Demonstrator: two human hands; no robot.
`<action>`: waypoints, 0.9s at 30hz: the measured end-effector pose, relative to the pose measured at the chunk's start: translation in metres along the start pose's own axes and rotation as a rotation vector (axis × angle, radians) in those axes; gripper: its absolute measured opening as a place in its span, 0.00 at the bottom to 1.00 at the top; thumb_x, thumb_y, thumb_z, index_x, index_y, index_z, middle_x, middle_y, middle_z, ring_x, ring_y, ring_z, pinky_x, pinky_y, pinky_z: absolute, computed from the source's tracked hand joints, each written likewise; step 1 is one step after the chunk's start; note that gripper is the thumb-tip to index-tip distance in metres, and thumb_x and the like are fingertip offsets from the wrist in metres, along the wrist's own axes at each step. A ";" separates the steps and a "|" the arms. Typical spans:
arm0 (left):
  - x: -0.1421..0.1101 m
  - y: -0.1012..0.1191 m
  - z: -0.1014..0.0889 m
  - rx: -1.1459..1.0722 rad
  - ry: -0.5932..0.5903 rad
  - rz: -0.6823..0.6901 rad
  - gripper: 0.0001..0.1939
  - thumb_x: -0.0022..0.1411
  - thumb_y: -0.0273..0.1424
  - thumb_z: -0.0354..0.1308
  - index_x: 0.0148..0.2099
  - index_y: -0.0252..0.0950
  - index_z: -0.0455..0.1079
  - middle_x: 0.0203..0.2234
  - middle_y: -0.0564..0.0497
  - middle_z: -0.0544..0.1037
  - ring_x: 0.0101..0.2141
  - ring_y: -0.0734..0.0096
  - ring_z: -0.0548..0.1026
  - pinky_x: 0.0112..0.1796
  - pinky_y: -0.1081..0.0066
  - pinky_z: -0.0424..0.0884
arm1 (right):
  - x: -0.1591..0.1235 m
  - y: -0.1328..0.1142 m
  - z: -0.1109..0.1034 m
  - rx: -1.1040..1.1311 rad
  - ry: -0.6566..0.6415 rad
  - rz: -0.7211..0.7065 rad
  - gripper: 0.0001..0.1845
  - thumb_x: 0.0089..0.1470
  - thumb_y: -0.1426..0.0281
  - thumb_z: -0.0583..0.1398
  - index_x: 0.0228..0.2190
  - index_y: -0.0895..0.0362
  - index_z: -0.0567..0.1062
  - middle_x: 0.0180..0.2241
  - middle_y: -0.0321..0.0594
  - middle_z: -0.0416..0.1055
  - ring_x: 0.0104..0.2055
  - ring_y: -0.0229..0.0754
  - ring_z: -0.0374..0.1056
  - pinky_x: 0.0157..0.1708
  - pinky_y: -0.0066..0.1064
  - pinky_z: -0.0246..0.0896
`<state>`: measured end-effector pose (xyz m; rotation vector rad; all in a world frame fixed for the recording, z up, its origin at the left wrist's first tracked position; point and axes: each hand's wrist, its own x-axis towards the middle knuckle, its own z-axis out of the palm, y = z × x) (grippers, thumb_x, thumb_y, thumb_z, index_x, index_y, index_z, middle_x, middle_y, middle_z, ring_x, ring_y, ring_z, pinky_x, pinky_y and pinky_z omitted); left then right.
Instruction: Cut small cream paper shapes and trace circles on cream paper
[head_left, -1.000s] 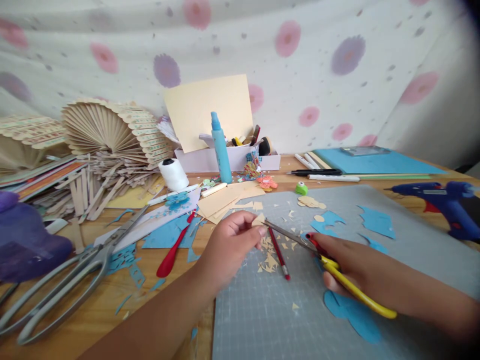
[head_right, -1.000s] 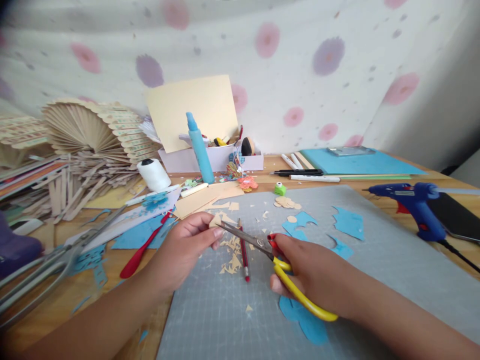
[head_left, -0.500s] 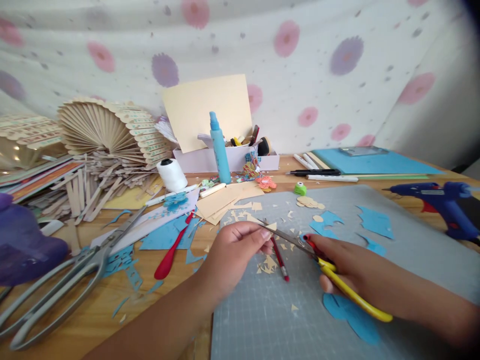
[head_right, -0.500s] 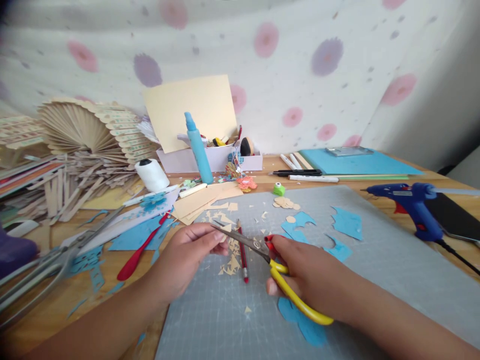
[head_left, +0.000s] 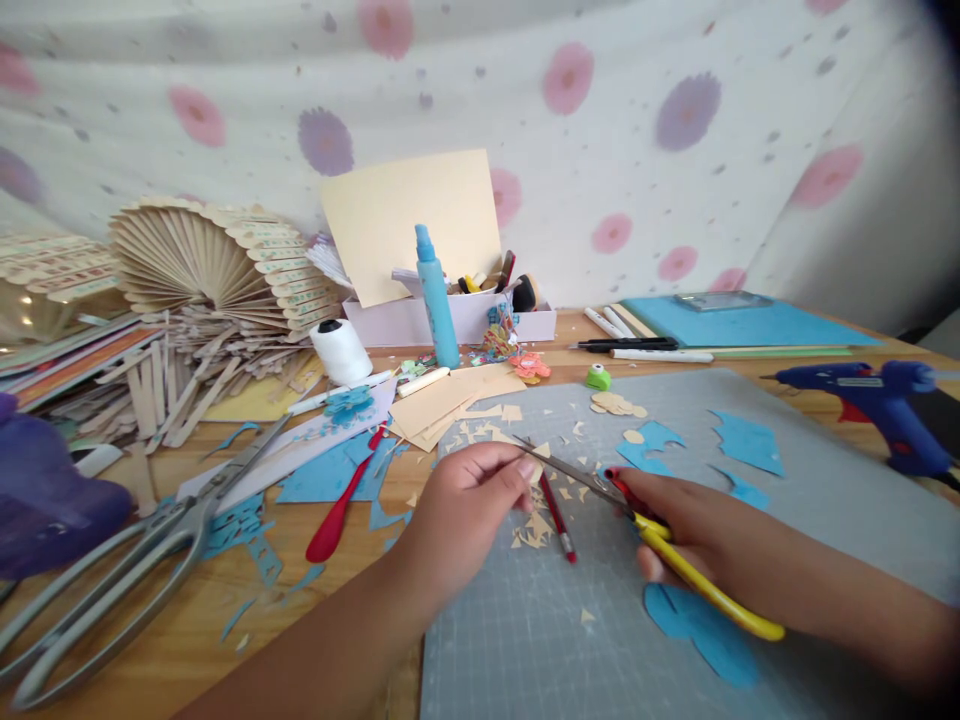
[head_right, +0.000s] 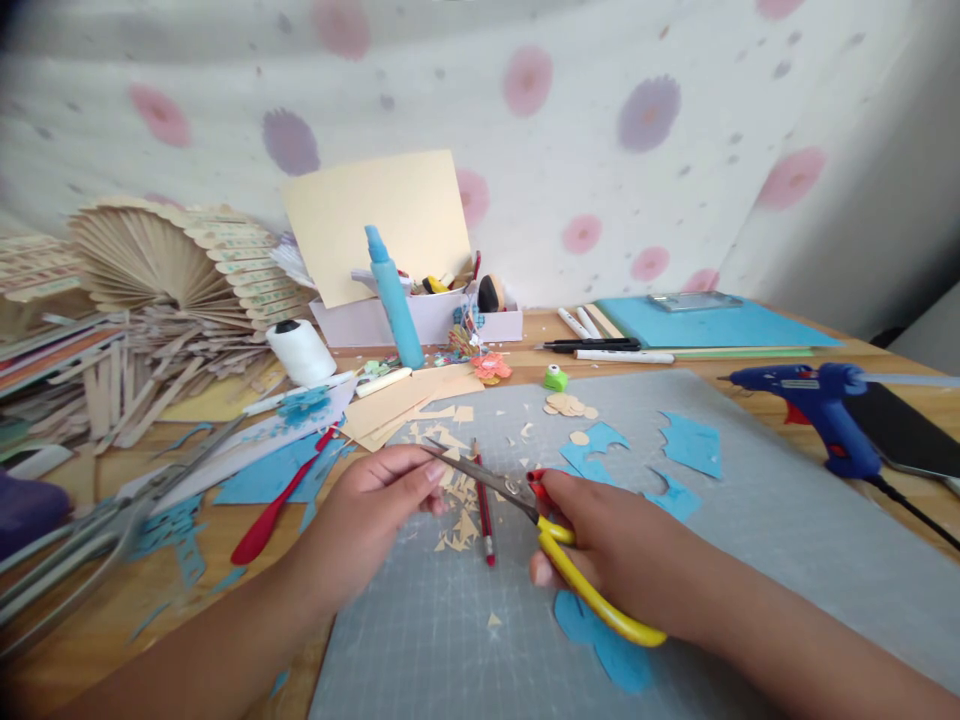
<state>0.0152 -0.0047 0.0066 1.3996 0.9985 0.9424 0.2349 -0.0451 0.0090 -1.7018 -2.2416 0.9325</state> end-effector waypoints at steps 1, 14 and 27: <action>0.001 0.000 0.001 -0.076 0.019 -0.019 0.08 0.54 0.33 0.58 0.26 0.35 0.71 0.19 0.56 0.72 0.24 0.76 0.69 0.30 0.73 0.65 | 0.000 0.000 0.000 -0.005 -0.007 0.000 0.07 0.52 0.63 0.53 0.31 0.53 0.66 0.35 0.43 0.75 0.44 0.51 0.70 0.40 0.37 0.64; -0.002 0.005 0.002 -0.092 0.001 0.029 0.05 0.52 0.29 0.58 0.25 0.36 0.70 0.18 0.56 0.74 0.24 0.75 0.72 0.30 0.74 0.68 | 0.000 0.000 -0.001 0.016 -0.031 -0.060 0.07 0.54 0.69 0.54 0.35 0.53 0.69 0.37 0.39 0.76 0.39 0.45 0.71 0.38 0.32 0.62; -0.002 0.008 0.003 -0.093 -0.009 -0.017 0.05 0.50 0.30 0.59 0.24 0.36 0.70 0.18 0.55 0.75 0.24 0.74 0.73 0.31 0.72 0.70 | -0.001 -0.002 -0.003 0.022 -0.040 -0.095 0.09 0.54 0.64 0.53 0.35 0.54 0.69 0.34 0.42 0.73 0.37 0.47 0.68 0.37 0.36 0.60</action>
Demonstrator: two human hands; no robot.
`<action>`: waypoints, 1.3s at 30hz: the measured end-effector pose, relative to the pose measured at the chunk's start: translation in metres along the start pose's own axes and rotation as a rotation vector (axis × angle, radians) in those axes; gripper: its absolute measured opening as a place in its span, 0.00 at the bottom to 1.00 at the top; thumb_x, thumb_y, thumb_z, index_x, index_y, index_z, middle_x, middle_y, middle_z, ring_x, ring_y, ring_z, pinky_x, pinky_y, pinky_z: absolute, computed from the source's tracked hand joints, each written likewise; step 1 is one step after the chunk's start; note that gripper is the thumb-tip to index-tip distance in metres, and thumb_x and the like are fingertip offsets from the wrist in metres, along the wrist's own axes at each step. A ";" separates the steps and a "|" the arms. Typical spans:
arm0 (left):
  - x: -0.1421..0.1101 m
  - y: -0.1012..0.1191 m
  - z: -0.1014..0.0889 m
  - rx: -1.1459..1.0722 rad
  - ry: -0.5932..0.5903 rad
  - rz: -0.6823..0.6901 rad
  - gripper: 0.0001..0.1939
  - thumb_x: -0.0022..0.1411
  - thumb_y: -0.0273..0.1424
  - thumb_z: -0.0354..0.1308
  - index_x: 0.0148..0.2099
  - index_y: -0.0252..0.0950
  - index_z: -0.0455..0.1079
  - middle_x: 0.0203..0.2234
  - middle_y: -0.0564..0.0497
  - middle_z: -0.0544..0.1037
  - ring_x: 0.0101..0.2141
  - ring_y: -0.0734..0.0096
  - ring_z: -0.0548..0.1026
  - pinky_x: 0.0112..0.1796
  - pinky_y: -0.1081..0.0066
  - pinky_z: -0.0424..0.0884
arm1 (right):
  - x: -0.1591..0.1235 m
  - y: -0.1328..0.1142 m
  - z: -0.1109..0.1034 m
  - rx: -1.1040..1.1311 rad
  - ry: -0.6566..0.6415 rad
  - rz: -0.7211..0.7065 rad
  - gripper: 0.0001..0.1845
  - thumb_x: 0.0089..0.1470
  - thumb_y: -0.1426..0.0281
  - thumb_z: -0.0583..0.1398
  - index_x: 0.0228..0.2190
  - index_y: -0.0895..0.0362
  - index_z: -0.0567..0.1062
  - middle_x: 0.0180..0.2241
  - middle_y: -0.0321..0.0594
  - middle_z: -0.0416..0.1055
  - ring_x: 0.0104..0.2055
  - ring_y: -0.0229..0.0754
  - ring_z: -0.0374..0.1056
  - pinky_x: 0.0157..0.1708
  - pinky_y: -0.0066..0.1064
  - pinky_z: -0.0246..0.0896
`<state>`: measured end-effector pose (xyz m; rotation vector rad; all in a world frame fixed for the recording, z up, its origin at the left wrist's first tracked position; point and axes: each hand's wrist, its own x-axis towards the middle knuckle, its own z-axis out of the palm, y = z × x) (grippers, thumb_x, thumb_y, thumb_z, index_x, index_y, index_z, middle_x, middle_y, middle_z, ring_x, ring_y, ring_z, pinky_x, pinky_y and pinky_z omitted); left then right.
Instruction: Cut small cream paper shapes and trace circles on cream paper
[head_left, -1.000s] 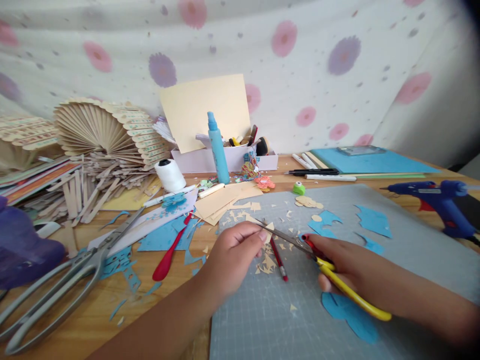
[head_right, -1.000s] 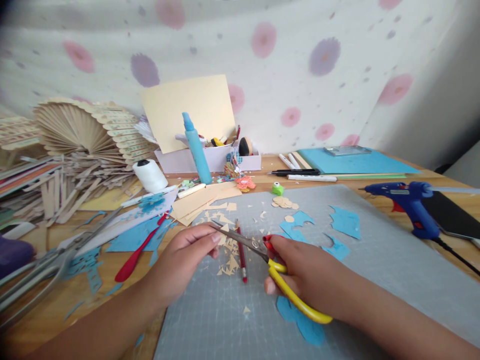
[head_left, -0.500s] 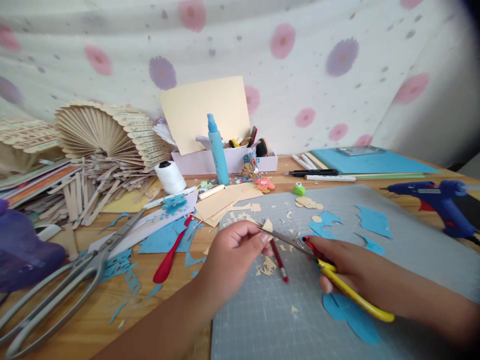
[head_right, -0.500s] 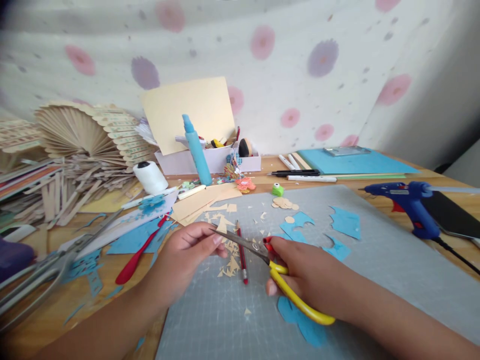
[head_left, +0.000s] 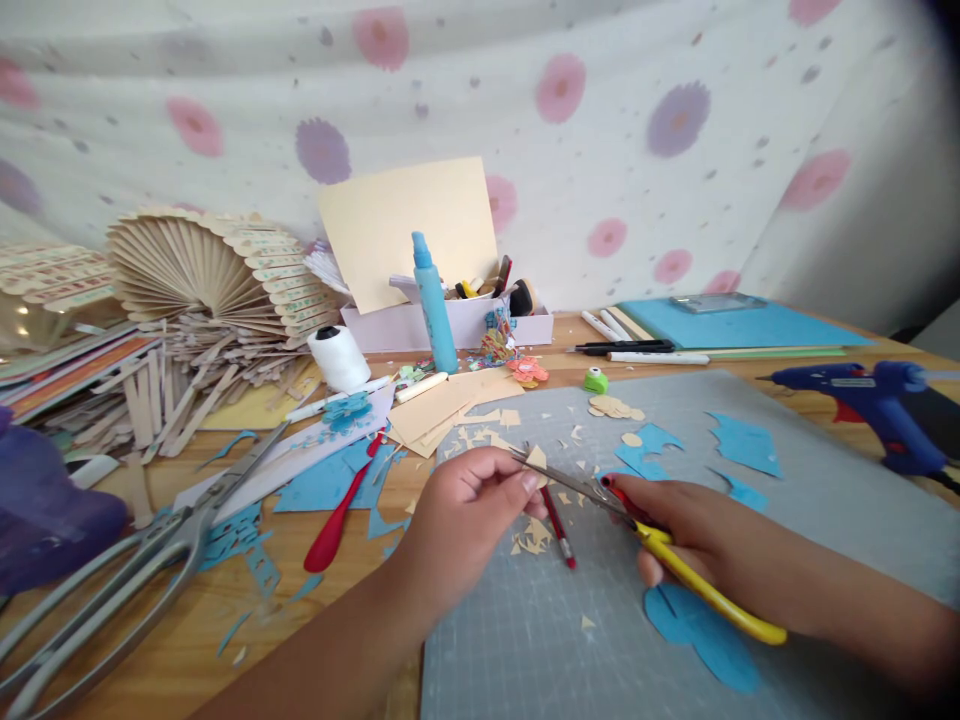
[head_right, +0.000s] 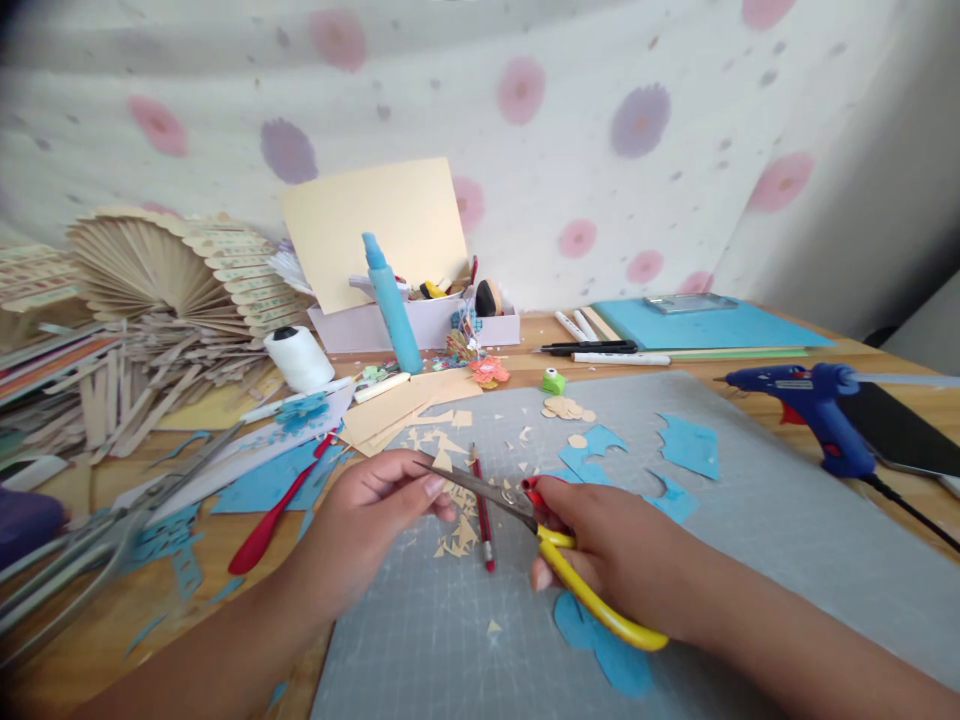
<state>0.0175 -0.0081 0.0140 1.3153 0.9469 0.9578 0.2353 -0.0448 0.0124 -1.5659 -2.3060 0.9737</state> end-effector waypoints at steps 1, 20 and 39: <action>0.000 0.000 0.000 -0.006 0.001 -0.007 0.05 0.50 0.30 0.59 0.24 0.36 0.70 0.18 0.55 0.75 0.24 0.74 0.73 0.30 0.72 0.70 | 0.000 -0.001 0.000 -0.005 0.001 0.001 0.10 0.54 0.63 0.53 0.35 0.55 0.69 0.34 0.42 0.73 0.37 0.47 0.68 0.37 0.36 0.60; 0.000 -0.002 -0.001 0.068 0.000 0.018 0.07 0.52 0.31 0.58 0.24 0.36 0.70 0.19 0.54 0.75 0.24 0.74 0.71 0.29 0.72 0.67 | 0.009 0.008 0.003 -0.046 0.042 0.083 0.06 0.48 0.66 0.59 0.25 0.54 0.67 0.25 0.35 0.69 0.28 0.42 0.64 0.28 0.29 0.58; 0.001 -0.003 -0.002 -0.116 0.015 0.050 0.08 0.50 0.27 0.61 0.28 0.36 0.62 0.19 0.58 0.75 0.24 0.76 0.75 0.30 0.73 0.71 | -0.003 0.004 0.000 -0.097 -0.017 0.021 0.14 0.52 0.64 0.56 0.41 0.55 0.67 0.35 0.43 0.74 0.36 0.47 0.70 0.35 0.35 0.65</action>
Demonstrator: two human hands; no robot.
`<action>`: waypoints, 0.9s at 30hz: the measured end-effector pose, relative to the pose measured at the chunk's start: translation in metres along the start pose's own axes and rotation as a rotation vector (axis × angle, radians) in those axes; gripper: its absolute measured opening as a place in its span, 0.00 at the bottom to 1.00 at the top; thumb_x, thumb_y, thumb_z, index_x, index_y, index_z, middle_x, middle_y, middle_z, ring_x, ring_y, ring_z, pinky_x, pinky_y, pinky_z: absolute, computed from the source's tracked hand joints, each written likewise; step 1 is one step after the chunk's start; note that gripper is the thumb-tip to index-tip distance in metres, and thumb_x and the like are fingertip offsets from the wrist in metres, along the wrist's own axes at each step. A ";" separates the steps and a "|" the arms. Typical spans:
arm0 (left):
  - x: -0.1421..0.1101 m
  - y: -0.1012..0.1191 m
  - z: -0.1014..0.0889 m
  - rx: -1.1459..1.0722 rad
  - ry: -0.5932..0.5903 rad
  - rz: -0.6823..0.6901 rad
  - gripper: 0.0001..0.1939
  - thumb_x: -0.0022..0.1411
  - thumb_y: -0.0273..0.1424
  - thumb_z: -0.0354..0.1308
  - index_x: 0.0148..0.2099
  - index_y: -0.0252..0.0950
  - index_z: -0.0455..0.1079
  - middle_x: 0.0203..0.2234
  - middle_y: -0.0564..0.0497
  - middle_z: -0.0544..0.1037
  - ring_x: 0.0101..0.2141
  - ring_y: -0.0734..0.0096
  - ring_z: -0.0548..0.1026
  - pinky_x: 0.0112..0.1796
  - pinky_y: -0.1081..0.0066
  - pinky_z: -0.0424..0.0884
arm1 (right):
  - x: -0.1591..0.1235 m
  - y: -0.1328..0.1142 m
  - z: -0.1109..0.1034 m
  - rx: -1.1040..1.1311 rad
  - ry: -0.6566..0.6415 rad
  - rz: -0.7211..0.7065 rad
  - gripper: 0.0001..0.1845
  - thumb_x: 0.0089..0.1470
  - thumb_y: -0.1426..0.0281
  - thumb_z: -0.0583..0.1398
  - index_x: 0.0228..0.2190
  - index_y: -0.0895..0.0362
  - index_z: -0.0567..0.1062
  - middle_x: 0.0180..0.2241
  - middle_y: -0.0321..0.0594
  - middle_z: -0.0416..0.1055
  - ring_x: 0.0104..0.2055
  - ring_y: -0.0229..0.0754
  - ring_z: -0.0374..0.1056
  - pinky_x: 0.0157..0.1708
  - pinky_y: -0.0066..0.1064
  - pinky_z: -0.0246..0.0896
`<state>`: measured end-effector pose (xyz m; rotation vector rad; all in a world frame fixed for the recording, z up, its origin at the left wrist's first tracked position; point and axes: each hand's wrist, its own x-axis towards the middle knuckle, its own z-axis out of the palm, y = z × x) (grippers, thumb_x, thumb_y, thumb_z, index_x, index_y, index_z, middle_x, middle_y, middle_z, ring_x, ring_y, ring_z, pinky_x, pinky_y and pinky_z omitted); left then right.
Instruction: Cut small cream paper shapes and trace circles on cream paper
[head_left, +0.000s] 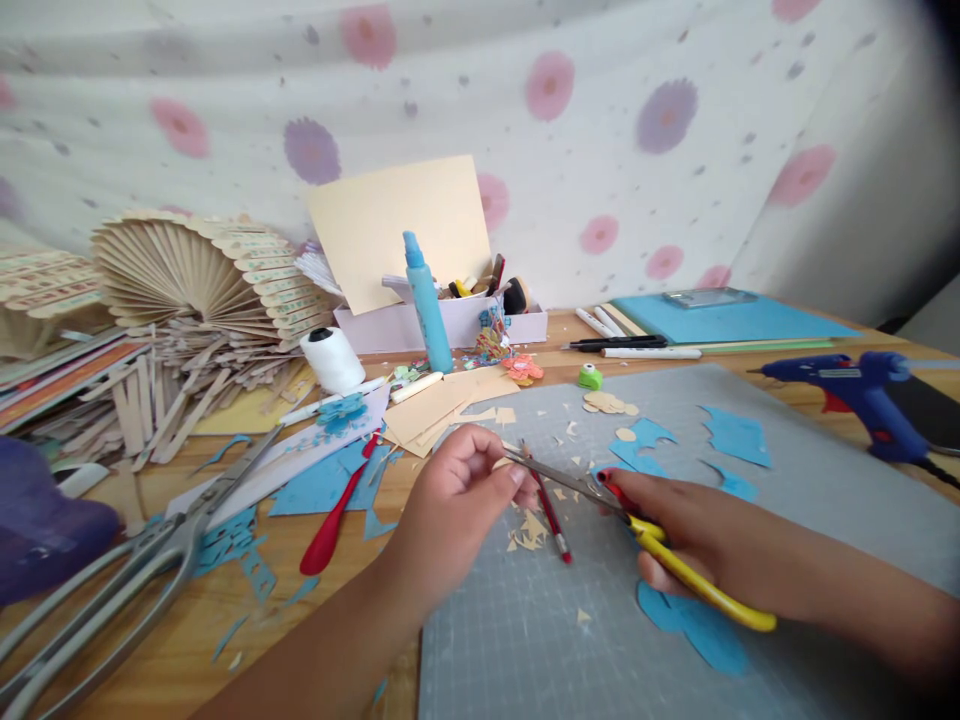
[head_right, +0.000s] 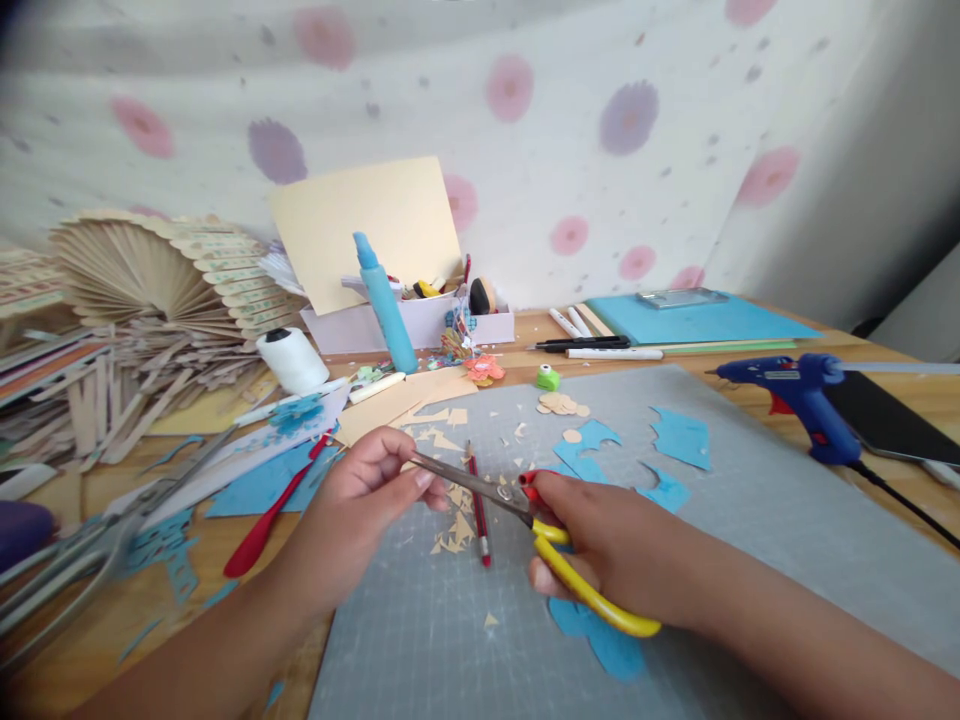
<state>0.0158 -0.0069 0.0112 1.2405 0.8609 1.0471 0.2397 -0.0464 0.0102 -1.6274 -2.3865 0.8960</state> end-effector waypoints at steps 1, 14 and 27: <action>0.000 0.000 0.000 0.002 0.001 0.000 0.08 0.50 0.27 0.61 0.29 0.36 0.63 0.19 0.58 0.76 0.24 0.76 0.75 0.30 0.74 0.72 | 0.001 -0.001 0.000 -0.003 0.000 0.008 0.14 0.53 0.63 0.55 0.41 0.55 0.68 0.35 0.43 0.74 0.36 0.48 0.70 0.36 0.36 0.65; 0.003 0.002 -0.002 0.056 -0.022 -0.065 0.06 0.50 0.27 0.61 0.25 0.35 0.66 0.18 0.56 0.76 0.22 0.77 0.73 0.28 0.75 0.68 | 0.003 0.002 0.004 0.022 0.030 -0.004 0.08 0.55 0.64 0.55 0.37 0.53 0.68 0.36 0.40 0.74 0.37 0.46 0.70 0.37 0.34 0.63; 0.003 0.003 0.000 0.007 -0.062 -0.176 0.05 0.48 0.22 0.60 0.26 0.33 0.66 0.18 0.56 0.78 0.22 0.79 0.75 0.28 0.78 0.70 | 0.011 0.006 0.005 -0.131 0.092 0.065 0.06 0.48 0.67 0.59 0.30 0.54 0.66 0.29 0.42 0.72 0.30 0.47 0.67 0.28 0.33 0.57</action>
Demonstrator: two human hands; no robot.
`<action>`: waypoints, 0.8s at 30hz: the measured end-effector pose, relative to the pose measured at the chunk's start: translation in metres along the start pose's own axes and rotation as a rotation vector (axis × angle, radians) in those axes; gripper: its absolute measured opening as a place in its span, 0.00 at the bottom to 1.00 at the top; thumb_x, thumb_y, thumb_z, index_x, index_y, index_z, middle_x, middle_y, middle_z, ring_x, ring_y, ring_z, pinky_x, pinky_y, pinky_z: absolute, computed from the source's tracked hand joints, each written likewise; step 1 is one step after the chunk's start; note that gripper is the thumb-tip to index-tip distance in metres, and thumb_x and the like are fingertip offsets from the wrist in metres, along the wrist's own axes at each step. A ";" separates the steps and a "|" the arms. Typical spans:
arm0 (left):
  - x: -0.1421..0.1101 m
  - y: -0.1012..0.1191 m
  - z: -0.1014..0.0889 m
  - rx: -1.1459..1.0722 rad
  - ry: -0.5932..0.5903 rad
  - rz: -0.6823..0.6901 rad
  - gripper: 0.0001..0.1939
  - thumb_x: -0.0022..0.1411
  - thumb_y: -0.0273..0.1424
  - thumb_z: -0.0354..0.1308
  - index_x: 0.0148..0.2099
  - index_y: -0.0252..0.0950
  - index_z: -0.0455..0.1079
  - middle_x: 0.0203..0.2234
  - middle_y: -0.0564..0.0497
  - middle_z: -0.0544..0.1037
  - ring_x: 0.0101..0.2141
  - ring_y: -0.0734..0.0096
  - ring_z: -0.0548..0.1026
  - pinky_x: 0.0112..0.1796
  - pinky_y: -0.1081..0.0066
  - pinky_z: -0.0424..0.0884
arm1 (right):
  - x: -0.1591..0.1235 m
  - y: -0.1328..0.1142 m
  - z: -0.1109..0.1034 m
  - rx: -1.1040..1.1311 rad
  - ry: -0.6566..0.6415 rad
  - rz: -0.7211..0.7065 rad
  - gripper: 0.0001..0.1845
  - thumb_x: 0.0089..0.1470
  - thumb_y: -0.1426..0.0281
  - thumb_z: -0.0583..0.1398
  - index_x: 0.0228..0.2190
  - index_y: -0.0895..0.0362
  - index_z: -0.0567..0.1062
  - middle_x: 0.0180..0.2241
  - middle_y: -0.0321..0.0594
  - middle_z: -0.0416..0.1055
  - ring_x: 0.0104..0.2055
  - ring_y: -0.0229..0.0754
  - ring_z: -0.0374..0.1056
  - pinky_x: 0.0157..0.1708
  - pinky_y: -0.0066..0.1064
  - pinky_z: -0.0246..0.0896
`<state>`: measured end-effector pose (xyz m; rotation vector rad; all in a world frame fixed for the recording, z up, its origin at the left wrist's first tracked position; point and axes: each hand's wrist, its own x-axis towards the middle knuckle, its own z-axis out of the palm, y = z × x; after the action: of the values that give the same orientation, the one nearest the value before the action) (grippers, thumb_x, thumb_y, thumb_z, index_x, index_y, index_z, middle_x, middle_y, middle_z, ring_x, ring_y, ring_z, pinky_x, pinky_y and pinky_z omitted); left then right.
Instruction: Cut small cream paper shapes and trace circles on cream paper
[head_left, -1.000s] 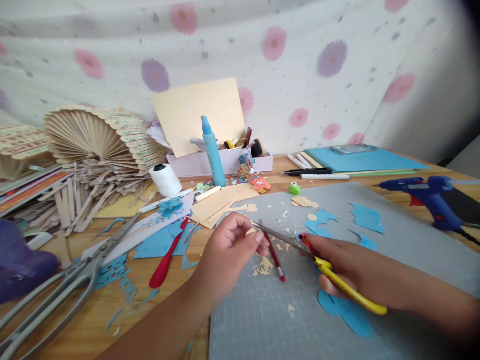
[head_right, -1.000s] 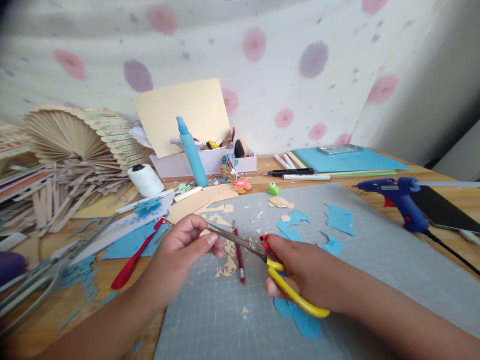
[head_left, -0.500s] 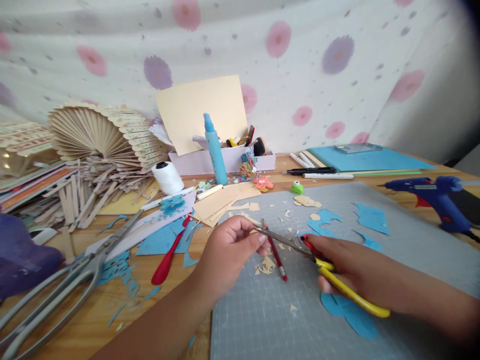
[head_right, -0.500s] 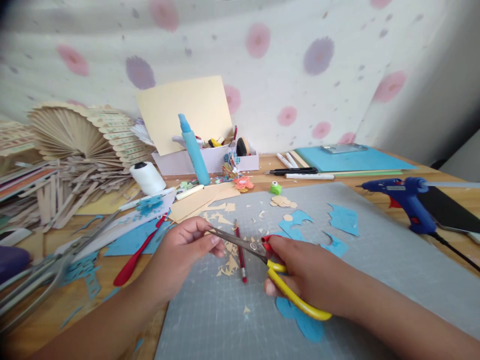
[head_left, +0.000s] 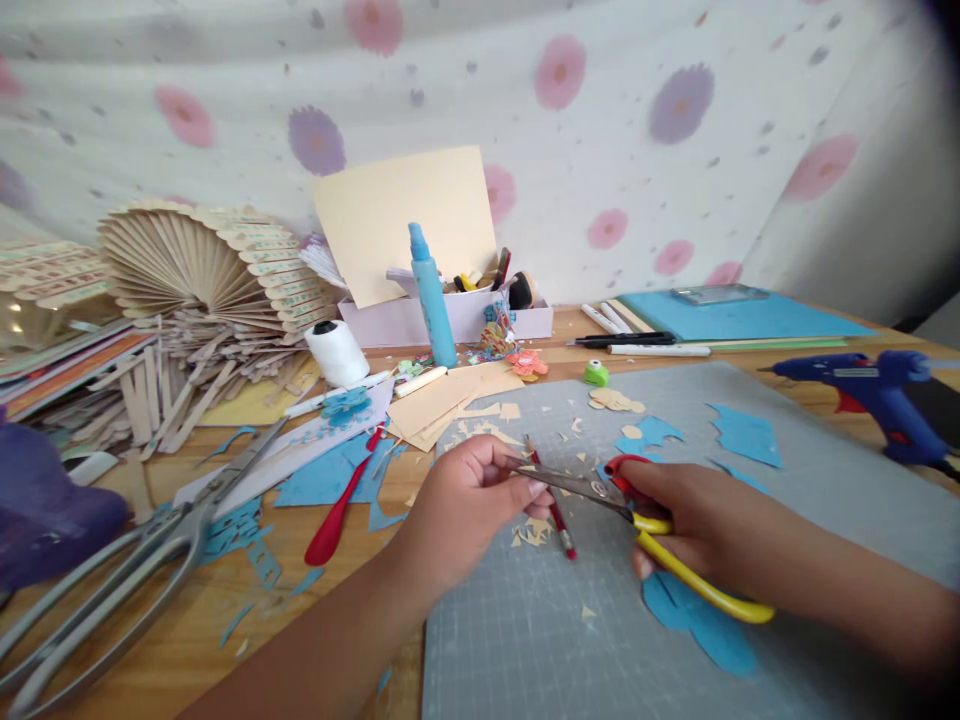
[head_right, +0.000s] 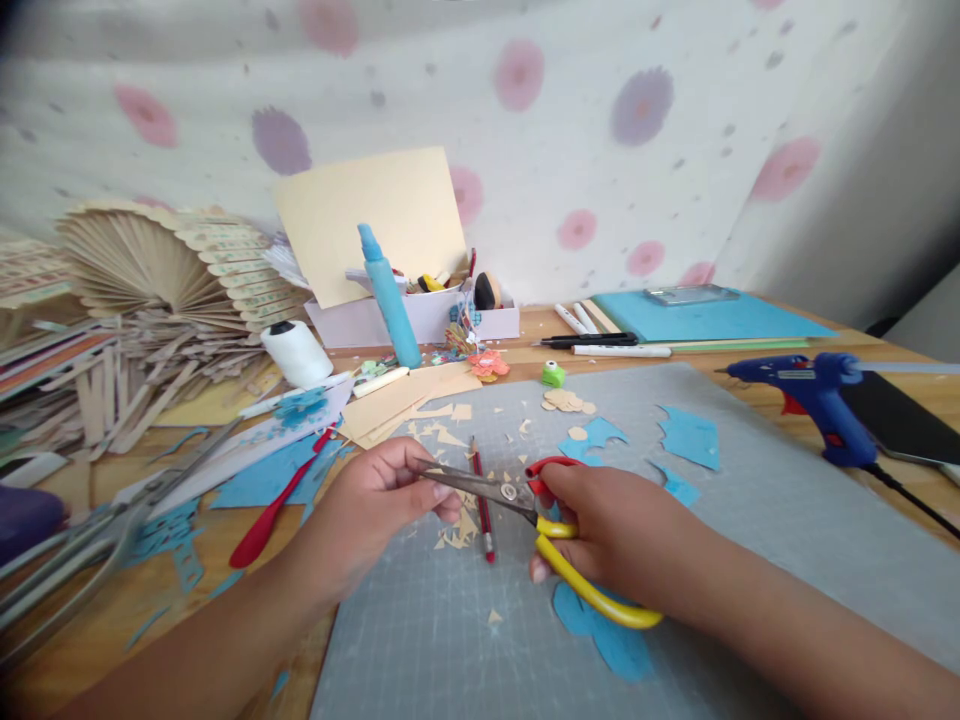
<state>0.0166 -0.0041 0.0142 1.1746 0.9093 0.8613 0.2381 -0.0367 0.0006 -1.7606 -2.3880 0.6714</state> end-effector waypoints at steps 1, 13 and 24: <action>0.000 0.000 0.001 -0.002 0.003 -0.004 0.05 0.48 0.21 0.60 0.26 0.33 0.66 0.18 0.56 0.78 0.22 0.79 0.75 0.27 0.78 0.70 | 0.000 0.000 0.000 -0.009 0.002 -0.004 0.07 0.49 0.67 0.59 0.30 0.54 0.66 0.29 0.42 0.72 0.30 0.47 0.67 0.28 0.33 0.57; 0.000 -0.002 0.000 0.022 -0.028 0.019 0.05 0.48 0.25 0.61 0.27 0.33 0.67 0.20 0.54 0.78 0.24 0.77 0.75 0.30 0.76 0.70 | 0.000 -0.002 -0.006 -0.143 0.019 0.046 0.08 0.48 0.65 0.60 0.30 0.54 0.66 0.28 0.44 0.74 0.29 0.50 0.68 0.26 0.33 0.51; 0.002 0.002 -0.010 0.325 0.108 0.143 0.06 0.50 0.33 0.60 0.26 0.36 0.71 0.17 0.58 0.70 0.21 0.78 0.66 0.24 0.77 0.61 | -0.001 -0.004 -0.017 -0.075 0.042 0.060 0.05 0.47 0.71 0.59 0.29 0.54 0.68 0.27 0.38 0.72 0.29 0.44 0.67 0.26 0.29 0.50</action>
<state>0.0085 0.0017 0.0146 1.4994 1.0915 0.9215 0.2410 -0.0340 0.0174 -1.8629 -2.3708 0.5528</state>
